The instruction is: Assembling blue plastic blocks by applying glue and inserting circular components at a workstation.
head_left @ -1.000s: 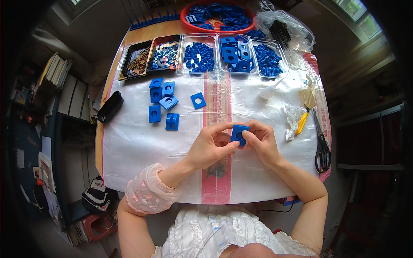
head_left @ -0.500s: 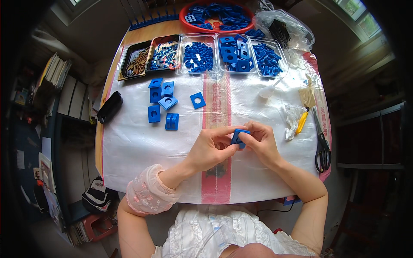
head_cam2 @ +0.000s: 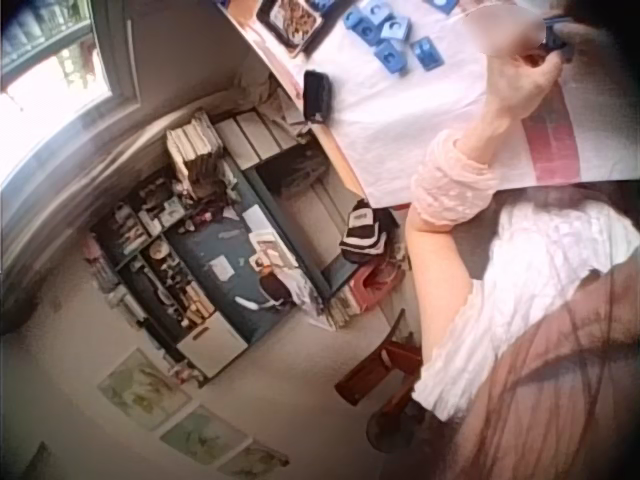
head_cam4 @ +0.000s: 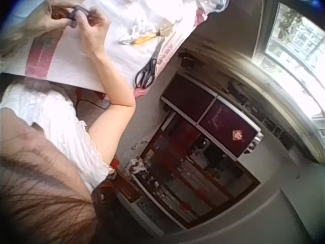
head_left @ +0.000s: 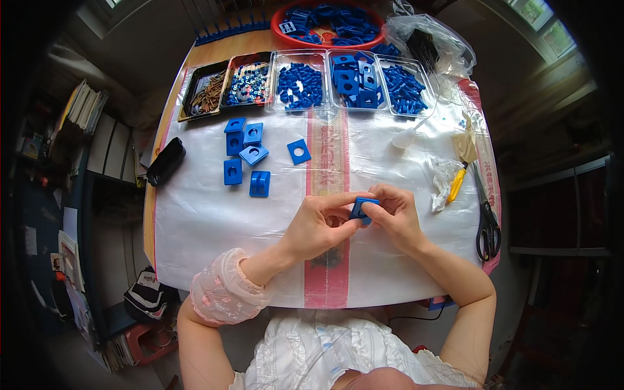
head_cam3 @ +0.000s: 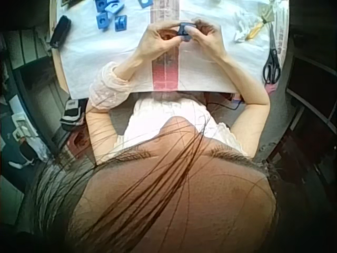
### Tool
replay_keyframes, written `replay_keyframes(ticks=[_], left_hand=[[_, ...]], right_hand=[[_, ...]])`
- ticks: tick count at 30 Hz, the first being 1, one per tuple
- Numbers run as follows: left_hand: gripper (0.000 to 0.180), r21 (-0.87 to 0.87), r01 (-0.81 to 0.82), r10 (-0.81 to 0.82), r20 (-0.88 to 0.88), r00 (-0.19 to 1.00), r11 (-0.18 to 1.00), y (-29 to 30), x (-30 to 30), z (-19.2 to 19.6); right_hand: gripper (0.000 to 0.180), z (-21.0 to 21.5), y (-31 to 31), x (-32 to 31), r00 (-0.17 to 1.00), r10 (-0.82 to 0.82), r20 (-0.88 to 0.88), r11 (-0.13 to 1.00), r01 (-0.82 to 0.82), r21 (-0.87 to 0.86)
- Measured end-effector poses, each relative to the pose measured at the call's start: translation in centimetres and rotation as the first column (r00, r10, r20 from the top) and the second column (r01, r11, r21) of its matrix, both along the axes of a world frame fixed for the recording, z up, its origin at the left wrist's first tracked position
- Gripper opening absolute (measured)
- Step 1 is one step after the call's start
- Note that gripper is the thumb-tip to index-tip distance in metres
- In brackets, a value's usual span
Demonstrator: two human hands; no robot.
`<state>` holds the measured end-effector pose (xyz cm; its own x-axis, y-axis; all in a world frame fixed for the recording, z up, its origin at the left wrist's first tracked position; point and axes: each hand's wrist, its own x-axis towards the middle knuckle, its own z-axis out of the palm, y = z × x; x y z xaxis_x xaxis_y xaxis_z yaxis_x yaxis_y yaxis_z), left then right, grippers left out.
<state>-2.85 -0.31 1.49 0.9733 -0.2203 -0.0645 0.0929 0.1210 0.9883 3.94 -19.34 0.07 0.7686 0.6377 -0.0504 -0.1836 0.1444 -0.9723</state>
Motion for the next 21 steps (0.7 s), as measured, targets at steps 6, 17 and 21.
replay_keyframes(ticks=[6,17,21], left_hand=[[0.045,0.001,0.0,0.0,0.008,1.0,1.0,-0.04,0.01,-0.42],[0.045,0.014,0.011,-0.011,-0.007,1.0,1.0,0.05,-0.02,-0.26],[0.045,-0.009,-0.002,0.002,-0.001,1.0,1.0,-0.08,-0.04,-0.54]], right_hand=[[0.004,0.18,0.05,0.02,1.0,-0.003,0.005,1.0,0.003,-0.019],[0.006,0.11,-0.08,0.09,1.0,0.012,0.007,1.0,-0.012,-0.006],[0.006,-0.1,-0.06,0.07,1.0,0.007,0.007,1.0,-0.007,0.0]])
